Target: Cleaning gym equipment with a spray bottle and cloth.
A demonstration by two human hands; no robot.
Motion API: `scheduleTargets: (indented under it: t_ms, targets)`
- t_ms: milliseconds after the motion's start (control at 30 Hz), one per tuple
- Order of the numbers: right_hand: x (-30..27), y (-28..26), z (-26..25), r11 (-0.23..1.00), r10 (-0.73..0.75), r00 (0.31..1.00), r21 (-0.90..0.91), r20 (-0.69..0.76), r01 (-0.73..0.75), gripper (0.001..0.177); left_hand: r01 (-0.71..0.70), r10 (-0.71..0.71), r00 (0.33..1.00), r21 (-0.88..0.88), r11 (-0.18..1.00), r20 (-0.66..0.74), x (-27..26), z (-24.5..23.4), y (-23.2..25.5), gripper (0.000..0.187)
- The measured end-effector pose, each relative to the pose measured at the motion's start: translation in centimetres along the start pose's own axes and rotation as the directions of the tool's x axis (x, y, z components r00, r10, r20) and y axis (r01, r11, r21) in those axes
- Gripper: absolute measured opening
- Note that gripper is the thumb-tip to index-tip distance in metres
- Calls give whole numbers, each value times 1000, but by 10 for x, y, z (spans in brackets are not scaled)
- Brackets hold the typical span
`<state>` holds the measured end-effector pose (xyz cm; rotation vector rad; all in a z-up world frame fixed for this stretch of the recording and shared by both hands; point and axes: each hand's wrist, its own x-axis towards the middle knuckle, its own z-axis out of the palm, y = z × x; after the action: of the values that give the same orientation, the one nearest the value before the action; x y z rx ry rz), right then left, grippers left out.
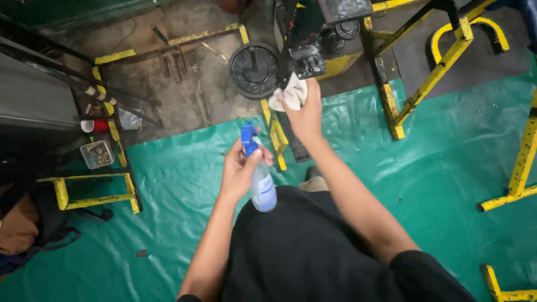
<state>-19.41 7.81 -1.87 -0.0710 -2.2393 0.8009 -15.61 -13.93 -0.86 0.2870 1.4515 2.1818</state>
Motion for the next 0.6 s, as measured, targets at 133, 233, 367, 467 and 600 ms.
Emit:
scheduleTargets:
  t_ms: [133,233,367,467,600]
  targets:
    - [-12,52,18,702,542,822,443,175,-558,47,-32,32,998,15,999,-60,-9,12,-3,49]
    - [-10,85,-4,417,555,698,575,451,-704,37,-53,56,989,24,998,-136,-19,21,-8,48]
    - [-1,103,-59,184,596,537,550,596,-815,42,-85,87,965,21,996,-248,-35,37,-18,48]
    - [4,109,-73,504,545,776,617,316,-605,59,-81,83,942,18,997,-325,-43,51,-21,49]
    - [18,46,-69,844,178,958,466,225,-266,82,-87,87,918,17,996,-387,-45,73,-31,50]
